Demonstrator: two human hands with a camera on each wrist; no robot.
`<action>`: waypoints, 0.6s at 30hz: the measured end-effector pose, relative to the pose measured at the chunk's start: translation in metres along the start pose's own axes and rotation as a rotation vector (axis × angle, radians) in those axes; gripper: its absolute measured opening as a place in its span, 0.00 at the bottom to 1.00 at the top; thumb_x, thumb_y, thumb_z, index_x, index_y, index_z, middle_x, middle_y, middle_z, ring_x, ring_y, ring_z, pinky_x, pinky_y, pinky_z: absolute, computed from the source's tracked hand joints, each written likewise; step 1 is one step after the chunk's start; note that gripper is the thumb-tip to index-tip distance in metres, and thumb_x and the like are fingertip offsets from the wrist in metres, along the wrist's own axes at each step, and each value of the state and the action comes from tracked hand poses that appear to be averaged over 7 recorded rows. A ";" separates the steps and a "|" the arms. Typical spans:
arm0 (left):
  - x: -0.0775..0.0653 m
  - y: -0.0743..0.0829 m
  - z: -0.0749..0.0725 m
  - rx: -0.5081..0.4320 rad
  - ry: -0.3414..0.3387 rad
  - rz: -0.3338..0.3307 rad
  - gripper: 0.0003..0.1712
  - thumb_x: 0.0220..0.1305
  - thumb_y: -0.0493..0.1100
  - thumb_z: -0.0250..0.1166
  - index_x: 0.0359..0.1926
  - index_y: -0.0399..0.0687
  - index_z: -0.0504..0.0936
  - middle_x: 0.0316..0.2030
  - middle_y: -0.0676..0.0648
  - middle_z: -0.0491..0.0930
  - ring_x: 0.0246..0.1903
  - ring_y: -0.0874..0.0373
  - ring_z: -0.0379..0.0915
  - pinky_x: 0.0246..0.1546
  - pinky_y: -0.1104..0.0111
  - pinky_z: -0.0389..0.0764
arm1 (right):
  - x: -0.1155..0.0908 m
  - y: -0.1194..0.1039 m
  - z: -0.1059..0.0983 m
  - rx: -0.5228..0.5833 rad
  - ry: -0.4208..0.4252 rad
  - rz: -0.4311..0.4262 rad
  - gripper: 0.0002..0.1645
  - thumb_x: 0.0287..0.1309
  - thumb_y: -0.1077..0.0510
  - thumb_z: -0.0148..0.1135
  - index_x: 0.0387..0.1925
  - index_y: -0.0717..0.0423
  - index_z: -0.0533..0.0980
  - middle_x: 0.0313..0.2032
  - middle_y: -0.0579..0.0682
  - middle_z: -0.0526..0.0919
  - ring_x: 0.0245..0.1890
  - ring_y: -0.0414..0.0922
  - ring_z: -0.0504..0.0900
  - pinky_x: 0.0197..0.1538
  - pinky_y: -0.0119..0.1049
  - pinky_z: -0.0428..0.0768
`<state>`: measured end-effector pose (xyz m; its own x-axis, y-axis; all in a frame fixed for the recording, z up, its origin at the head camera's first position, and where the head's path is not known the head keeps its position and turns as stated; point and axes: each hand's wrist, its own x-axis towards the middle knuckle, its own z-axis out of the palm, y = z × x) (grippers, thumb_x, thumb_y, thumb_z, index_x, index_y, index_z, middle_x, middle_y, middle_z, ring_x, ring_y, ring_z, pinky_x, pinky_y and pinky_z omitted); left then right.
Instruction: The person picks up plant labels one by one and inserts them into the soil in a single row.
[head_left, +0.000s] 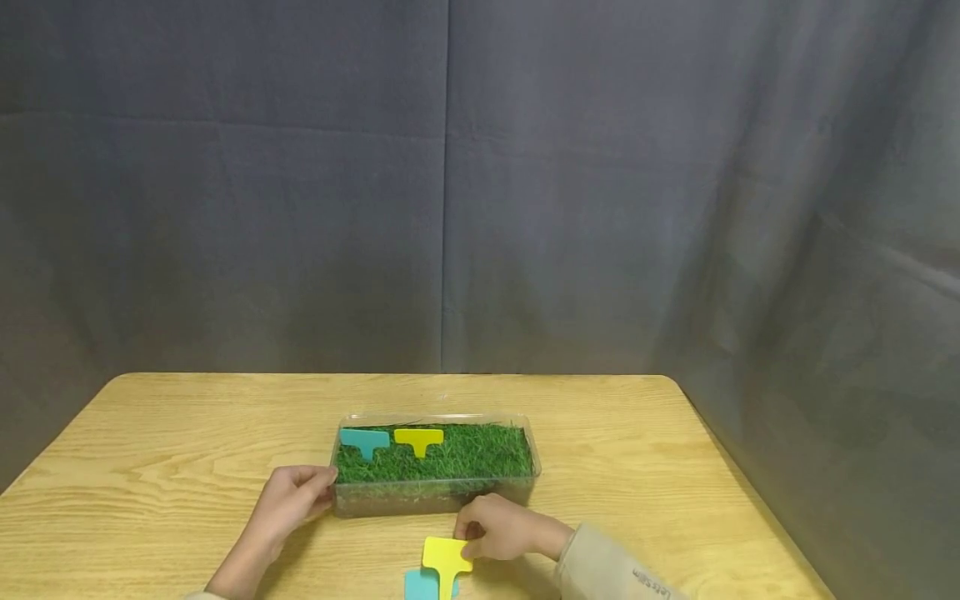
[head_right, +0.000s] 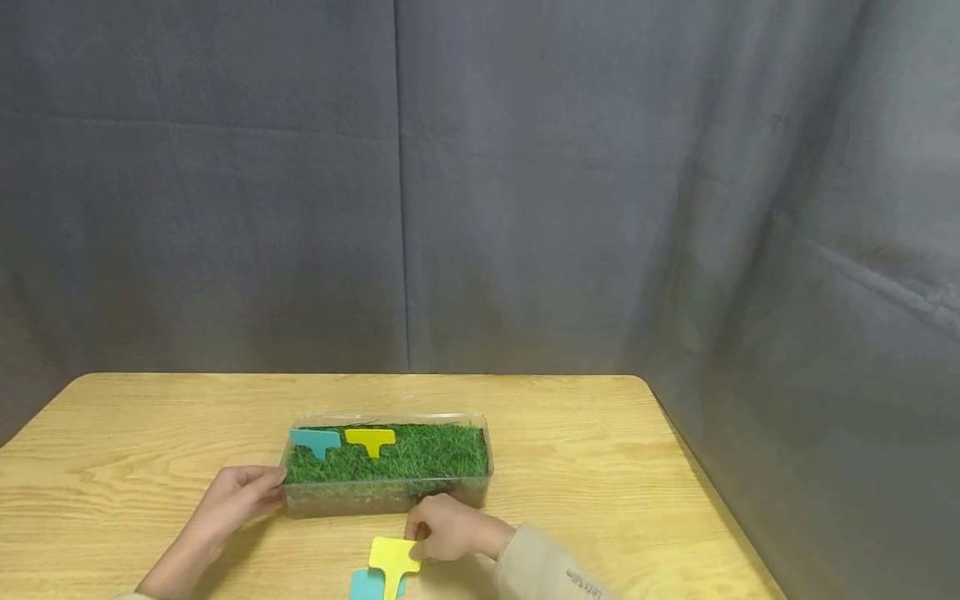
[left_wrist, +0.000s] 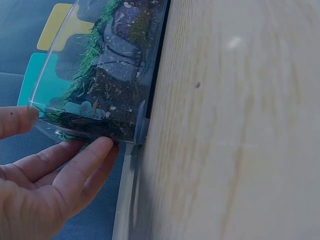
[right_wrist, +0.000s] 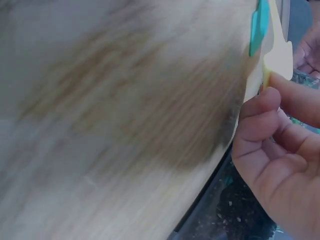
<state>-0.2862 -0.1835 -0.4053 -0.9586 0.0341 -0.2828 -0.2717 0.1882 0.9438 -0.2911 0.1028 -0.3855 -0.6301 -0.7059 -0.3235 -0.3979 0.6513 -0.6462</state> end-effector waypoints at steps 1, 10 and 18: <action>0.000 0.000 0.000 -0.002 0.003 0.000 0.23 0.65 0.40 0.52 0.49 0.18 0.71 0.52 0.25 0.68 0.46 0.44 0.74 0.47 0.59 0.79 | 0.000 0.000 -0.001 0.008 0.003 0.004 0.02 0.53 0.65 0.62 0.31 0.60 0.78 0.27 0.43 0.78 0.26 0.30 0.72 0.31 0.21 0.75; 0.002 -0.002 -0.001 0.015 -0.008 0.011 0.25 0.66 0.42 0.52 0.49 0.18 0.70 0.52 0.25 0.68 0.46 0.41 0.73 0.46 0.58 0.79 | -0.001 -0.003 -0.003 0.082 0.012 0.018 0.03 0.55 0.66 0.59 0.29 0.60 0.78 0.23 0.40 0.76 0.20 0.30 0.69 0.29 0.22 0.74; 0.001 -0.001 0.000 0.003 0.009 0.002 0.22 0.65 0.39 0.52 0.49 0.18 0.71 0.52 0.26 0.68 0.46 0.43 0.74 0.46 0.60 0.80 | -0.004 -0.006 -0.009 0.131 0.005 0.001 0.05 0.56 0.67 0.57 0.27 0.60 0.77 0.18 0.42 0.74 0.15 0.31 0.67 0.27 0.21 0.74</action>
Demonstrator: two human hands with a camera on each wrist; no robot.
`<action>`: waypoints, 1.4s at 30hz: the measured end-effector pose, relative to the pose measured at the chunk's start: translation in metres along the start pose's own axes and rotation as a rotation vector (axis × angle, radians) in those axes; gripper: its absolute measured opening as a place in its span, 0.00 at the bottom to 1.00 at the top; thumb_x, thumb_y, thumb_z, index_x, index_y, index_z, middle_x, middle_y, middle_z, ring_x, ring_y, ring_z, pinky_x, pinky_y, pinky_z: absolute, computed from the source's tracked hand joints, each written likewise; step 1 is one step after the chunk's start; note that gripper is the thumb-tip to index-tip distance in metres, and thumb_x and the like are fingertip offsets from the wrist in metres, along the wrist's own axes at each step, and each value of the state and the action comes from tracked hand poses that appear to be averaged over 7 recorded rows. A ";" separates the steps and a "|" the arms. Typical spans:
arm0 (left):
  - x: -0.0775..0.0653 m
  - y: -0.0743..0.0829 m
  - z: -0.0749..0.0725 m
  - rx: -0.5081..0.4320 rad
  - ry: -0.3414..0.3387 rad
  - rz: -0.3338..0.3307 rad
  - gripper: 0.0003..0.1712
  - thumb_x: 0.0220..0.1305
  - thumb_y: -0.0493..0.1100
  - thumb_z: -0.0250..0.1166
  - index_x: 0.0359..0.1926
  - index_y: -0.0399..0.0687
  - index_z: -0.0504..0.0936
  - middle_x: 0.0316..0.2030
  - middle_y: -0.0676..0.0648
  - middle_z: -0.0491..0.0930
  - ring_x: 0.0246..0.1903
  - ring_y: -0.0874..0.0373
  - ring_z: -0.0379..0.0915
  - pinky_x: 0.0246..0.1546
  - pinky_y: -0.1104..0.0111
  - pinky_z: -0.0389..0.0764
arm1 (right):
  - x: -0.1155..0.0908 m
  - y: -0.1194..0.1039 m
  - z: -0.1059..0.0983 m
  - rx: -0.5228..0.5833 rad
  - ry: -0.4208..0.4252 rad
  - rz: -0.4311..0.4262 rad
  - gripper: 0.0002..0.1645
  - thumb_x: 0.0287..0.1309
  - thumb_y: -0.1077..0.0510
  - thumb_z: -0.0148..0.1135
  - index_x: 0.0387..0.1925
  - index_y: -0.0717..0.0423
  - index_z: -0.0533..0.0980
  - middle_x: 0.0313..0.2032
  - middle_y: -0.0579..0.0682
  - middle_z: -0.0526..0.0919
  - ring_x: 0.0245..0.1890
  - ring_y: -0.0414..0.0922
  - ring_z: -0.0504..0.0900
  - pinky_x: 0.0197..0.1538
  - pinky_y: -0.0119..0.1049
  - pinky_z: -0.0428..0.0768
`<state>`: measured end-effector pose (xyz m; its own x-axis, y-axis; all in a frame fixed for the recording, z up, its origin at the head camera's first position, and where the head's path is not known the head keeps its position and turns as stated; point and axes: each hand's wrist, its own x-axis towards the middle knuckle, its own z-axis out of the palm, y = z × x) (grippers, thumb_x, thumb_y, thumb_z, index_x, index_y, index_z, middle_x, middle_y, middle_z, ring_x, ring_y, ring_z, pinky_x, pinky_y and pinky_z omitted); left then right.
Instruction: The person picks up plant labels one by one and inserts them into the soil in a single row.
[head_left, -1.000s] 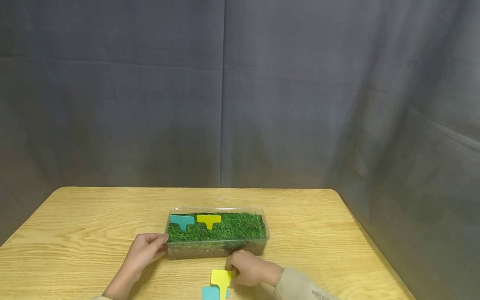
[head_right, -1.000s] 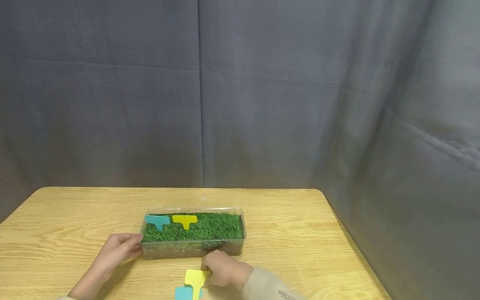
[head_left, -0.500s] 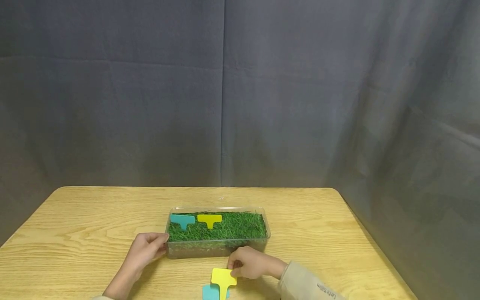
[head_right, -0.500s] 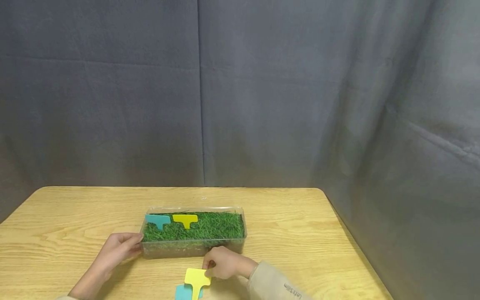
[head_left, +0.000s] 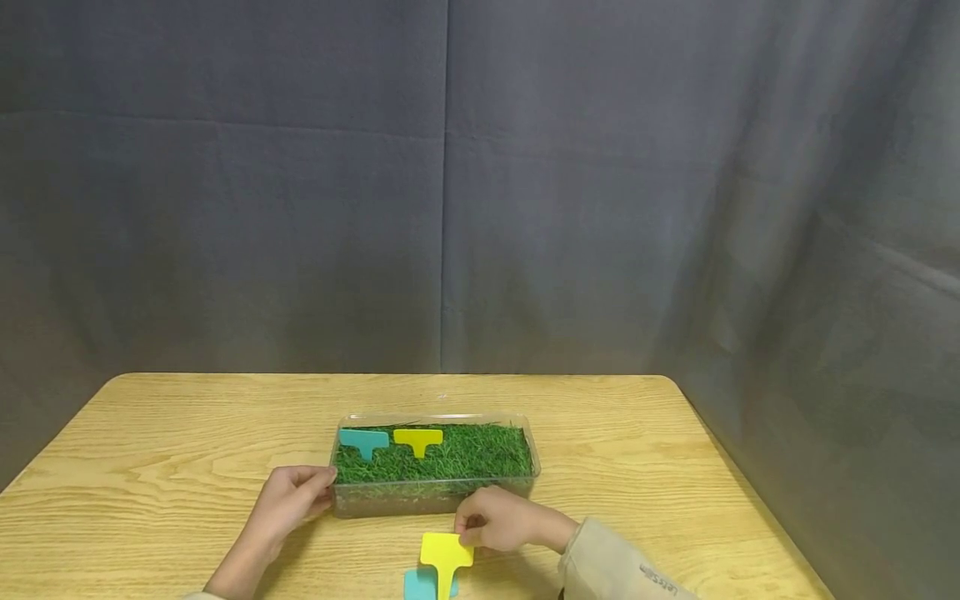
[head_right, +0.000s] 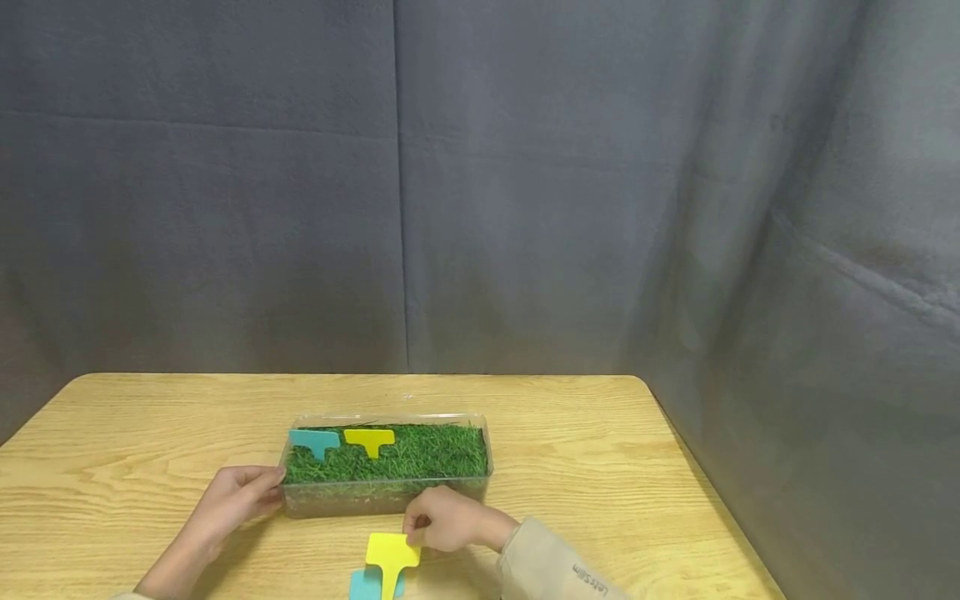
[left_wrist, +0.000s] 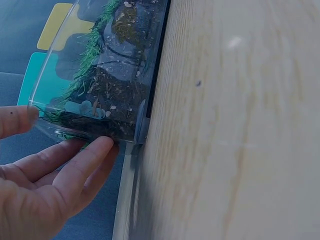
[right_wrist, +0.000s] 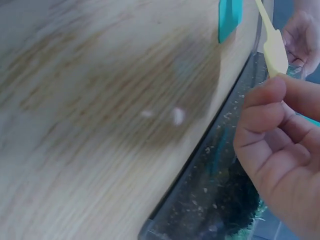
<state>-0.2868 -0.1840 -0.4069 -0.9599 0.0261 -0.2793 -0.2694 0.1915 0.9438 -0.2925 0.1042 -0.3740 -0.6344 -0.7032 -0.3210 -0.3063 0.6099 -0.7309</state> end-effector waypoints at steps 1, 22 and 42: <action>0.000 0.000 0.000 0.000 -0.001 0.001 0.23 0.65 0.40 0.52 0.49 0.18 0.71 0.52 0.26 0.68 0.46 0.44 0.74 0.46 0.60 0.80 | -0.001 -0.001 -0.001 0.001 0.000 -0.005 0.05 0.56 0.67 0.57 0.27 0.59 0.77 0.18 0.44 0.75 0.14 0.32 0.67 0.28 0.21 0.74; -0.001 0.002 0.000 -0.009 -0.004 0.014 0.21 0.66 0.38 0.52 0.48 0.19 0.71 0.49 0.28 0.71 0.43 0.47 0.75 0.44 0.62 0.81 | -0.017 -0.014 -0.017 -0.085 0.094 -0.219 0.05 0.56 0.67 0.57 0.26 0.59 0.77 0.19 0.40 0.75 0.15 0.28 0.61 0.23 0.18 0.69; 0.000 0.002 0.000 -0.005 -0.018 0.013 0.24 0.66 0.40 0.52 0.49 0.18 0.70 0.50 0.26 0.69 0.45 0.43 0.74 0.45 0.60 0.80 | -0.031 -0.024 -0.028 -0.351 0.323 -0.430 0.04 0.54 0.68 0.58 0.30 0.59 0.78 0.26 0.45 0.78 0.19 0.27 0.63 0.21 0.14 0.67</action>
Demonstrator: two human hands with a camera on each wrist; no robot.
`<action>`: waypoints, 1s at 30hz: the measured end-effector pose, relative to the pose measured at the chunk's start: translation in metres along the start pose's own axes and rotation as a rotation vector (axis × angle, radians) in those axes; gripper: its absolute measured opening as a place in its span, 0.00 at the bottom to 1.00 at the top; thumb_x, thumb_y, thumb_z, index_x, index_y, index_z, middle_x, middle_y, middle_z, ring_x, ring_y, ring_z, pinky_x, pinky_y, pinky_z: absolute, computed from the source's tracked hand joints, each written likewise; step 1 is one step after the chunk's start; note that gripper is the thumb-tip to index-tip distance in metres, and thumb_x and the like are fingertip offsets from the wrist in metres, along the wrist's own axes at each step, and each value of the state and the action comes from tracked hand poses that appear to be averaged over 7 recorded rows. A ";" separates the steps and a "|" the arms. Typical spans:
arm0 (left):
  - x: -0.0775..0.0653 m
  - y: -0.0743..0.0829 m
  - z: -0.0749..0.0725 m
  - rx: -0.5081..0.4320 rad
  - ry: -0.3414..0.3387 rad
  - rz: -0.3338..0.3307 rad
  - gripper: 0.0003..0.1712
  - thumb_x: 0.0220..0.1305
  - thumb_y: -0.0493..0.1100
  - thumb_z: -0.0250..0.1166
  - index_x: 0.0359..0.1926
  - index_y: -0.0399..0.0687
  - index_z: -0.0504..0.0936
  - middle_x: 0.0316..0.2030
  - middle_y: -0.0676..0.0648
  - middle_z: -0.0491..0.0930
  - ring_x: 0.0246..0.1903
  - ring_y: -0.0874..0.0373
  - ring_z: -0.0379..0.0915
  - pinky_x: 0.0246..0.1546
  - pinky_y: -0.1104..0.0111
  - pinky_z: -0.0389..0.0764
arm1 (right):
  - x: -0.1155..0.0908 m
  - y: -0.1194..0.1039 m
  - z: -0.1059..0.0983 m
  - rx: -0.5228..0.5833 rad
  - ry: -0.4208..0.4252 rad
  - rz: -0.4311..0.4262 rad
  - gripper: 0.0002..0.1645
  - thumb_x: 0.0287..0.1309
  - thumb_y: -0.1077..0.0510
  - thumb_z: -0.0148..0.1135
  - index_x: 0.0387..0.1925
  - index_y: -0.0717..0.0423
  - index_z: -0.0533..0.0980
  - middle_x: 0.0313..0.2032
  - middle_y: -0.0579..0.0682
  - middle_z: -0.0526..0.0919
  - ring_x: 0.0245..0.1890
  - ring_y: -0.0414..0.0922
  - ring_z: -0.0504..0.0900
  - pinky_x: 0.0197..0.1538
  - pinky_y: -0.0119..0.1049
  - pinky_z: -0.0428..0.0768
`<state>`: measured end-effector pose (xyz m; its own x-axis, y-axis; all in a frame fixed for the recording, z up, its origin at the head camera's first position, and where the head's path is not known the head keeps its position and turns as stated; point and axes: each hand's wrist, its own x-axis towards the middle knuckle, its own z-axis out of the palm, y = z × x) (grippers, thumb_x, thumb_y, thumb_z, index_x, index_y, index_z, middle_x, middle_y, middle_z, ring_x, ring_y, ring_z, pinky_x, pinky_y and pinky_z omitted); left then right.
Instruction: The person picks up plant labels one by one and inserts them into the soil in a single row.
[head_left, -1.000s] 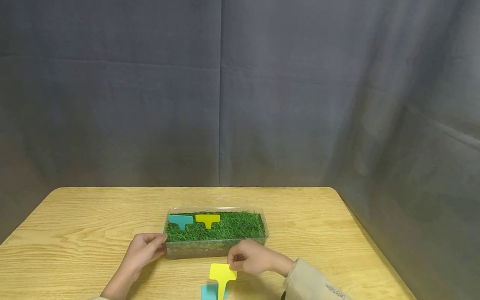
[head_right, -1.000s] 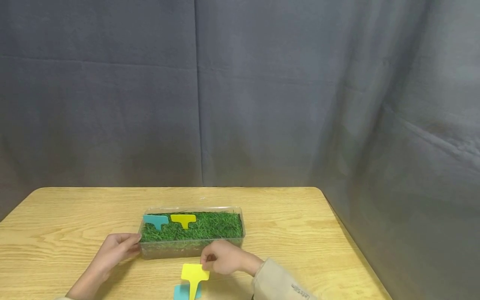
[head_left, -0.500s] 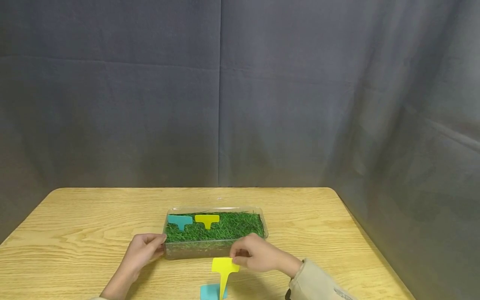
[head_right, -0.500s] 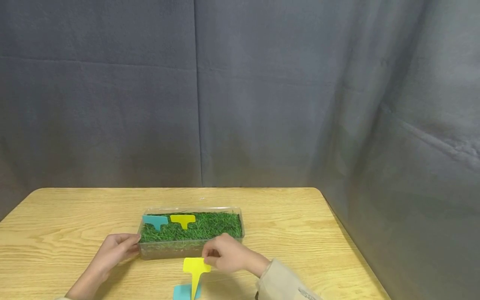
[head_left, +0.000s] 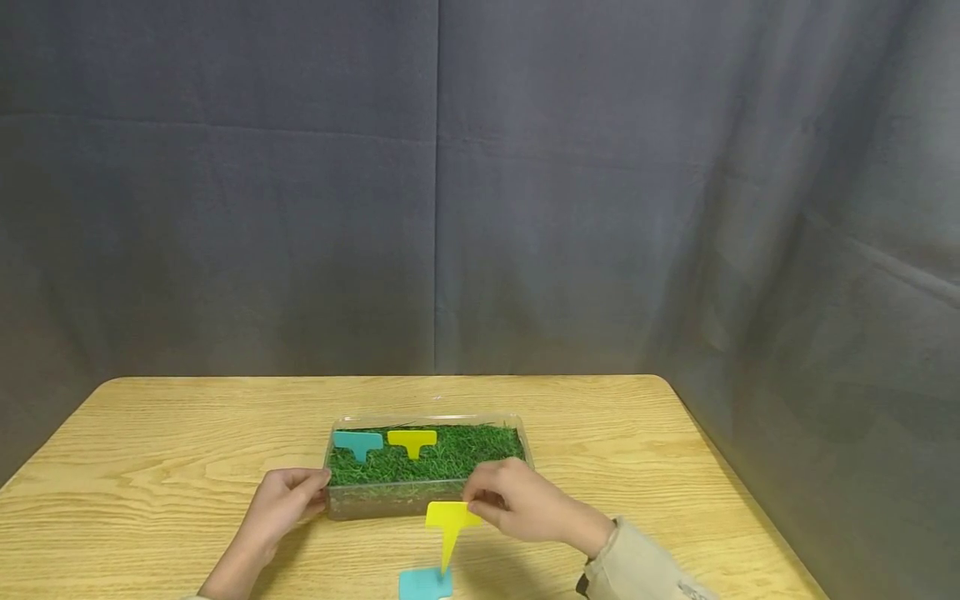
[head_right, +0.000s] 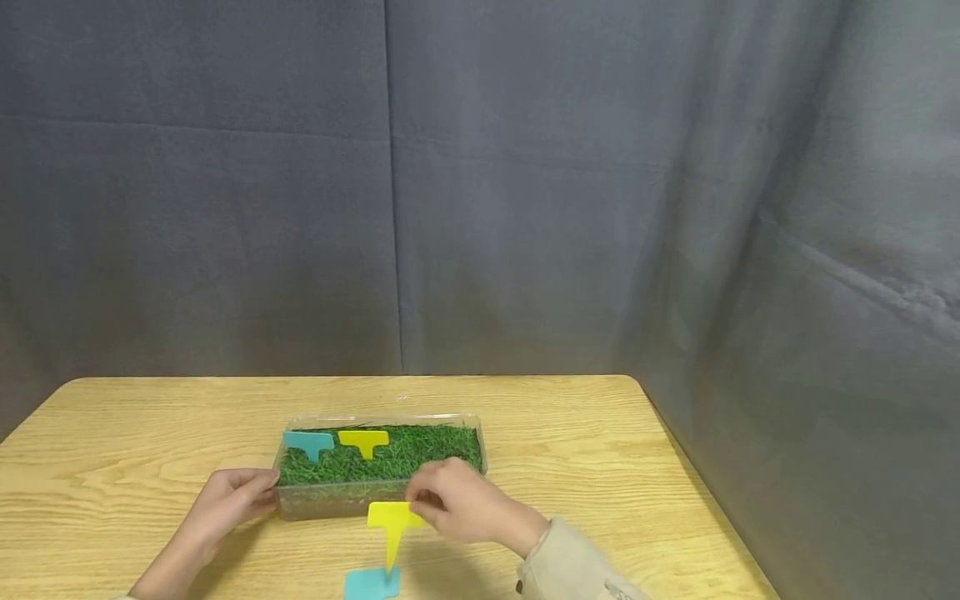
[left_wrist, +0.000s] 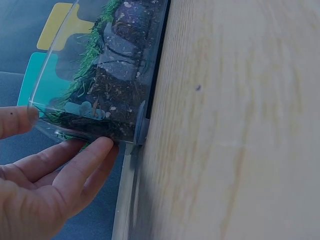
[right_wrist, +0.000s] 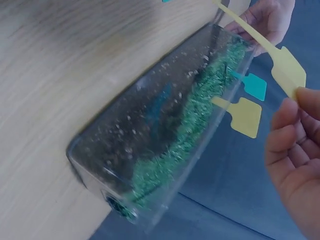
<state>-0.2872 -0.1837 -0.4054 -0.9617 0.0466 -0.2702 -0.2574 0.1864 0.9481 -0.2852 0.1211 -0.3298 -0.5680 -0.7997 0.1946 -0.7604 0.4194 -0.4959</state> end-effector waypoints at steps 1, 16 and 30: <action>0.000 0.000 0.000 0.001 -0.001 -0.001 0.24 0.66 0.40 0.52 0.49 0.18 0.70 0.50 0.26 0.69 0.45 0.44 0.74 0.45 0.59 0.80 | -0.001 0.000 -0.001 -0.013 0.013 -0.009 0.04 0.54 0.68 0.58 0.30 0.59 0.78 0.26 0.45 0.78 0.20 0.27 0.63 0.22 0.14 0.68; 0.000 -0.001 0.000 -0.003 -0.009 0.002 0.24 0.66 0.40 0.52 0.50 0.17 0.70 0.51 0.26 0.69 0.46 0.43 0.74 0.46 0.59 0.79 | 0.002 -0.005 -0.025 -0.132 0.194 -0.157 0.08 0.49 0.72 0.60 0.28 0.59 0.79 0.26 0.46 0.78 0.21 0.30 0.68 0.24 0.12 0.69; -0.001 -0.001 0.000 0.016 -0.003 0.006 0.24 0.66 0.41 0.52 0.50 0.18 0.70 0.51 0.26 0.69 0.44 0.45 0.74 0.45 0.60 0.80 | 0.008 0.011 -0.042 -0.147 0.247 -0.092 0.07 0.49 0.73 0.61 0.28 0.59 0.79 0.24 0.46 0.77 0.18 0.31 0.65 0.20 0.18 0.68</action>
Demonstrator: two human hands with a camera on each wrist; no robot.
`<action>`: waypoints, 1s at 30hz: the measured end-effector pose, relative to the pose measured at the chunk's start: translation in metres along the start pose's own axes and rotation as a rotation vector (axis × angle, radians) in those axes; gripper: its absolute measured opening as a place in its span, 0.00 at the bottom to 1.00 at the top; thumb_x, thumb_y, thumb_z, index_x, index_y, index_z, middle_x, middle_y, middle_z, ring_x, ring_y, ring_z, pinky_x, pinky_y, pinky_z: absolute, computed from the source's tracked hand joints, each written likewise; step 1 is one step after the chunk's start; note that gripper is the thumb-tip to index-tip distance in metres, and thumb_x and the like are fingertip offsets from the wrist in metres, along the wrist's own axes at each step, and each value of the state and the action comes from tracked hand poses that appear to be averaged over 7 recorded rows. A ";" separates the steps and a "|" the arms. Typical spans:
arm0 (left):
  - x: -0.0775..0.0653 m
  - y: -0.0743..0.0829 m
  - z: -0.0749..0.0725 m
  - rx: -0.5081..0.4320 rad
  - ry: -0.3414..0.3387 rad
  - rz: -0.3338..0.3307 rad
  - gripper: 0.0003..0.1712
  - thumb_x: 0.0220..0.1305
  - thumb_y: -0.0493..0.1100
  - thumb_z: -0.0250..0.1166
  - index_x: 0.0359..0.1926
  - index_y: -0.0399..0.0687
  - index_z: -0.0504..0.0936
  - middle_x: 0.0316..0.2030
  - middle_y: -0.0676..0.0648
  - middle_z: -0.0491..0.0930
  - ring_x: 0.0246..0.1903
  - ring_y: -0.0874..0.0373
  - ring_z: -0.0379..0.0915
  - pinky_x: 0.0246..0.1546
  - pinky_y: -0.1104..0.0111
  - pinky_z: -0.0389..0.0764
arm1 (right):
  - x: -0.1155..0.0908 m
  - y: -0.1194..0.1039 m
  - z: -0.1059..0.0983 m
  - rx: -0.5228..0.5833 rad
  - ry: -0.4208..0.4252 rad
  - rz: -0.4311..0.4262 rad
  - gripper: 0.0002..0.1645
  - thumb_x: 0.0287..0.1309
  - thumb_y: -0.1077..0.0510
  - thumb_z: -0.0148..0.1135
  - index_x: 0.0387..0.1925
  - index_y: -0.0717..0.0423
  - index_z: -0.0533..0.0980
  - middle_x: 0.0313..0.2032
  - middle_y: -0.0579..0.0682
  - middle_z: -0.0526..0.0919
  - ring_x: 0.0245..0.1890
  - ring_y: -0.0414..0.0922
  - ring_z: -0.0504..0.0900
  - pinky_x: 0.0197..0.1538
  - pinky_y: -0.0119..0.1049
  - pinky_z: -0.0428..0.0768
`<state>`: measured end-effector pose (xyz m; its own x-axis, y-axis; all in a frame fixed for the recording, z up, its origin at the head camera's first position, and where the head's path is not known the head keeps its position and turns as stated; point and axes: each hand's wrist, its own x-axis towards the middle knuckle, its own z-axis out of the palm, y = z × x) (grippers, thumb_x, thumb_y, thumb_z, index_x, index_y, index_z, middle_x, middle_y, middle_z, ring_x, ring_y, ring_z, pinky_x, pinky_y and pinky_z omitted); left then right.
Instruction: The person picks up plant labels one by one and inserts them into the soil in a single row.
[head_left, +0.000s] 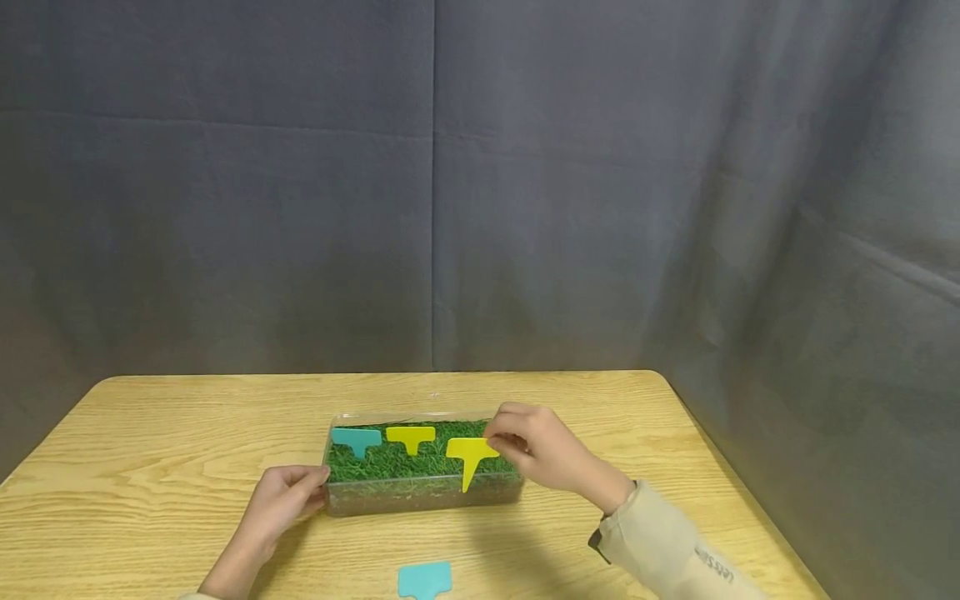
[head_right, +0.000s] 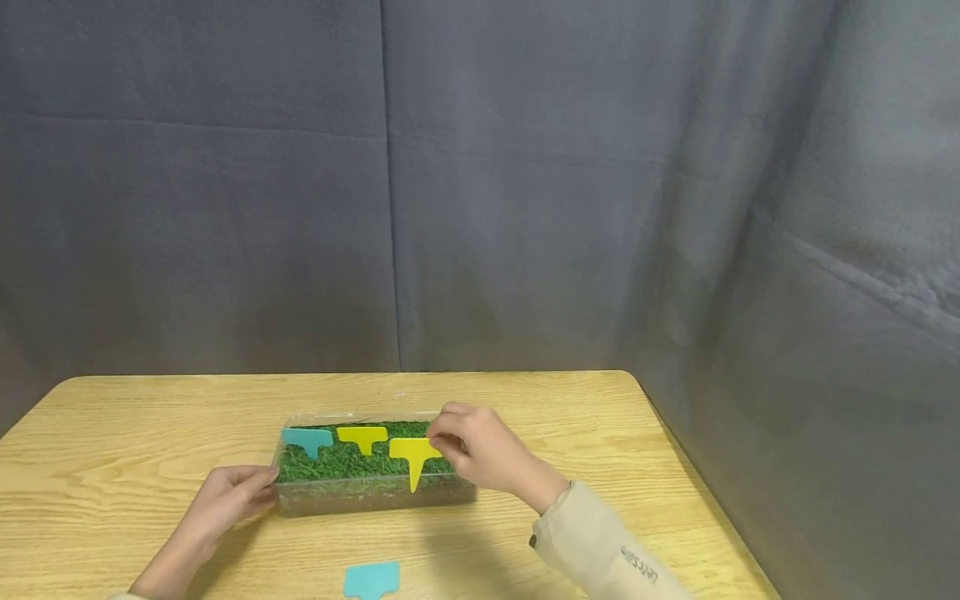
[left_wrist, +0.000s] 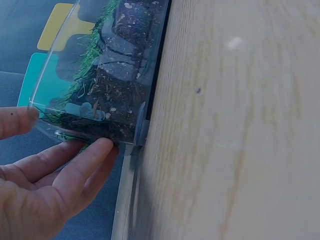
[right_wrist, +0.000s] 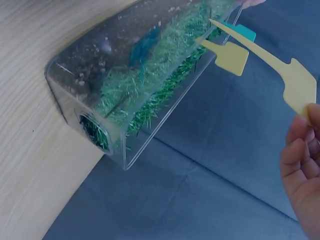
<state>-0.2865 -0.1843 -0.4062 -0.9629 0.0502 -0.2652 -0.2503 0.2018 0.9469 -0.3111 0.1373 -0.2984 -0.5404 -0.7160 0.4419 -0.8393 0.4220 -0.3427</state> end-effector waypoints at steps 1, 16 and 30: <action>0.000 0.000 0.000 -0.001 0.001 0.000 0.24 0.66 0.41 0.52 0.50 0.18 0.70 0.50 0.27 0.69 0.44 0.46 0.74 0.45 0.60 0.80 | 0.001 0.001 -0.001 -0.005 0.006 -0.001 0.07 0.49 0.73 0.61 0.28 0.59 0.79 0.24 0.46 0.77 0.18 0.31 0.65 0.20 0.18 0.69; 0.000 0.000 0.000 -0.008 -0.005 -0.007 0.24 0.66 0.41 0.52 0.50 0.19 0.70 0.52 0.26 0.67 0.46 0.43 0.73 0.45 0.59 0.80 | 0.016 0.014 -0.003 -0.082 0.021 0.028 0.06 0.50 0.72 0.60 0.28 0.62 0.78 0.25 0.49 0.78 0.19 0.34 0.67 0.21 0.20 0.70; 0.001 0.000 0.000 -0.001 -0.006 0.002 0.24 0.66 0.41 0.52 0.50 0.19 0.70 0.53 0.25 0.67 0.49 0.39 0.71 0.47 0.59 0.79 | 0.019 0.033 0.019 -0.127 0.008 0.075 0.05 0.52 0.71 0.60 0.30 0.62 0.79 0.27 0.50 0.78 0.22 0.37 0.73 0.25 0.22 0.74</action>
<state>-0.2871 -0.1845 -0.4063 -0.9629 0.0561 -0.2641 -0.2482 0.2004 0.9477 -0.3482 0.1268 -0.3171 -0.6020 -0.6756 0.4256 -0.7969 0.5417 -0.2674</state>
